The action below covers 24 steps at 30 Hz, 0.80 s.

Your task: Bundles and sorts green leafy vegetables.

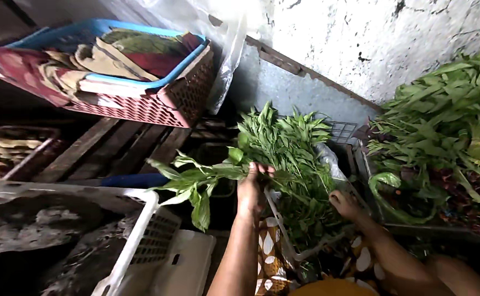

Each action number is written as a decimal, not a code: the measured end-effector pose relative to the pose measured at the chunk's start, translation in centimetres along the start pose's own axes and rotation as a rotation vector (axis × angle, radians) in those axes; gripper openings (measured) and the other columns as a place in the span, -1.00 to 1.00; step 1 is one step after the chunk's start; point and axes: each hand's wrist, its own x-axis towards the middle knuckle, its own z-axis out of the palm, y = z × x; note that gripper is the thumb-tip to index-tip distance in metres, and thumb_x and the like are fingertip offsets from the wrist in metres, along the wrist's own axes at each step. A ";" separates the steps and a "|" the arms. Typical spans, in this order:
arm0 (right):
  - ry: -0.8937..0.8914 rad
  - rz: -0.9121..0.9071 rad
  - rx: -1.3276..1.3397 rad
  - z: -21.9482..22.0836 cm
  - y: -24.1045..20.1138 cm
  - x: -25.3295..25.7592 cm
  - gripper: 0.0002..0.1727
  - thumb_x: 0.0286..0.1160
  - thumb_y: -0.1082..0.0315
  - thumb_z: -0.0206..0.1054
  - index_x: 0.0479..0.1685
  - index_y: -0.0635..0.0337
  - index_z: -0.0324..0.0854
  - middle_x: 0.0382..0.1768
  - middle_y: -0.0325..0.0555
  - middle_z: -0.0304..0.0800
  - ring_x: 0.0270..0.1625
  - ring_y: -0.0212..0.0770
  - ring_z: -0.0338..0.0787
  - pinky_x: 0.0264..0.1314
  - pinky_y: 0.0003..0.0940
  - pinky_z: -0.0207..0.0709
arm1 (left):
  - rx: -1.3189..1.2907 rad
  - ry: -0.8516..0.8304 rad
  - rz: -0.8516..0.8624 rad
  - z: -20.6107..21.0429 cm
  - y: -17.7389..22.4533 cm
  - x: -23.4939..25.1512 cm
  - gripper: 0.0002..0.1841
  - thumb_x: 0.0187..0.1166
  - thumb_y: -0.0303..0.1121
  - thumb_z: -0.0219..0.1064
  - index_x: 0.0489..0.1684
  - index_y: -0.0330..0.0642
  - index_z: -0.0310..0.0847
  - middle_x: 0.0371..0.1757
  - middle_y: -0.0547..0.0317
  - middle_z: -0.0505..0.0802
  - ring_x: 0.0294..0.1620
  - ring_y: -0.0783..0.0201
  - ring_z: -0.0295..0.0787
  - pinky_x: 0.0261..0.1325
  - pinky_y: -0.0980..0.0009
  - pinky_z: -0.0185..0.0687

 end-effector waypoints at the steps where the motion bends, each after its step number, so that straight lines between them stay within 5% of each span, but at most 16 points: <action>1: 0.080 -0.041 0.011 -0.4 -1.1 -0.5 -0.49 0.79 -0.02 0.06 0.48 0.08 0.58 0.46 0.14 0.63 0.59 0.17 0.53 0.66 0.30 0.25 | -0.004 -0.028 -0.005 -0.1 -0.2 0.0 -0.50 0.93 -0.10 -0.18 -0.28 -0.16 0.62 -0.27 0.12 0.87 -0.24 0.21 0.82 -0.11 0.27 0.78; 4: 0.327 -0.288 0.198 -1.8 -6.3 -1.6 -0.40 0.66 -0.03 0.23 0.58 0.10 0.52 0.59 0.11 0.53 0.70 0.12 0.41 0.77 0.17 0.20 | -0.005 -0.115 -0.035 0.5 -1.2 0.0 -0.47 0.94 -0.12 -0.22 -0.26 -0.22 0.62 -0.28 0.05 0.87 -0.34 0.21 0.82 -0.25 0.32 0.78; 6: 0.275 -0.461 0.347 -2.1 -9.8 -2.1 -0.38 0.69 -0.04 0.19 0.63 0.11 0.48 0.66 0.01 0.46 0.77 -0.02 0.34 0.84 0.08 0.15 | -0.009 -0.157 -0.075 1.4 -1.9 -0.4 -0.48 0.94 -0.16 -0.21 -0.28 -0.26 0.62 -0.31 0.02 0.87 -0.37 0.19 0.81 -0.25 0.31 0.78; 9: 0.130 -0.522 0.377 -2.1 -13.6 -2.3 -0.54 0.79 0.14 0.06 0.42 0.18 0.65 0.35 0.00 0.76 0.50 -0.10 0.65 0.68 -0.03 0.38 | -0.020 -0.247 -0.104 2.4 -2.6 -0.9 -0.53 0.92 -0.21 -0.18 -0.31 -0.23 0.60 -0.32 0.02 0.85 -0.34 0.17 0.80 -0.17 0.26 0.79; 11: 0.049 -0.471 0.208 -2.1 -14.3 -2.5 -0.56 0.80 0.25 -0.07 0.31 0.22 0.67 0.19 0.02 0.82 0.38 -0.06 0.72 0.65 0.00 0.35 | -0.004 -0.260 -0.091 2.4 -2.2 -1.0 -0.53 0.91 -0.23 -0.17 -0.37 -0.19 0.60 -0.39 0.08 0.83 -0.39 0.21 0.78 -0.23 0.29 0.77; 14: 0.014 -0.427 0.089 -0.7 -11.2 -2.5 -0.55 0.82 0.23 -0.10 0.21 0.31 0.67 0.14 0.16 0.80 0.36 0.07 0.71 0.69 0.11 0.23 | -0.016 -0.221 -0.073 1.1 -0.7 -0.8 -0.53 0.92 -0.19 -0.21 -0.41 -0.10 0.51 -0.56 0.26 0.67 -0.53 0.33 0.64 -0.36 0.40 0.68; 17: 0.007 -0.427 0.137 1.7 -5.6 -1.7 -0.55 0.81 0.22 -0.11 0.13 0.31 0.67 0.01 0.15 0.81 0.22 0.04 0.76 0.59 0.06 0.35 | -0.049 -0.184 -0.072 0.0 0.2 -0.6 -0.55 0.92 -0.18 -0.20 -0.43 -0.07 0.47 -0.62 0.32 0.59 -0.60 0.36 0.57 -0.42 0.42 0.63; 21: -0.205 -0.147 -0.002 0.8 -2.7 -1.0 -0.50 0.89 0.14 -0.14 0.29 0.32 0.62 0.10 0.29 0.80 0.28 0.21 0.76 0.52 0.19 0.44 | -0.022 -0.122 -0.059 -0.3 -0.3 -0.8 -0.56 0.92 -0.19 -0.16 -0.43 -0.07 0.47 -0.62 0.32 0.58 -0.63 0.39 0.52 -0.48 0.47 0.57; 24: -0.223 0.025 -0.172 -0.3 -0.9 -0.8 -0.47 0.86 0.07 -0.02 0.62 0.18 0.43 0.41 0.24 0.69 0.54 0.25 0.61 0.68 0.34 0.21 | -0.015 -0.095 -0.042 0.2 0.7 -0.9 -0.55 0.92 -0.15 -0.16 -0.45 -0.03 0.48 -0.64 0.36 0.57 -0.67 0.44 0.47 -0.52 0.51 0.53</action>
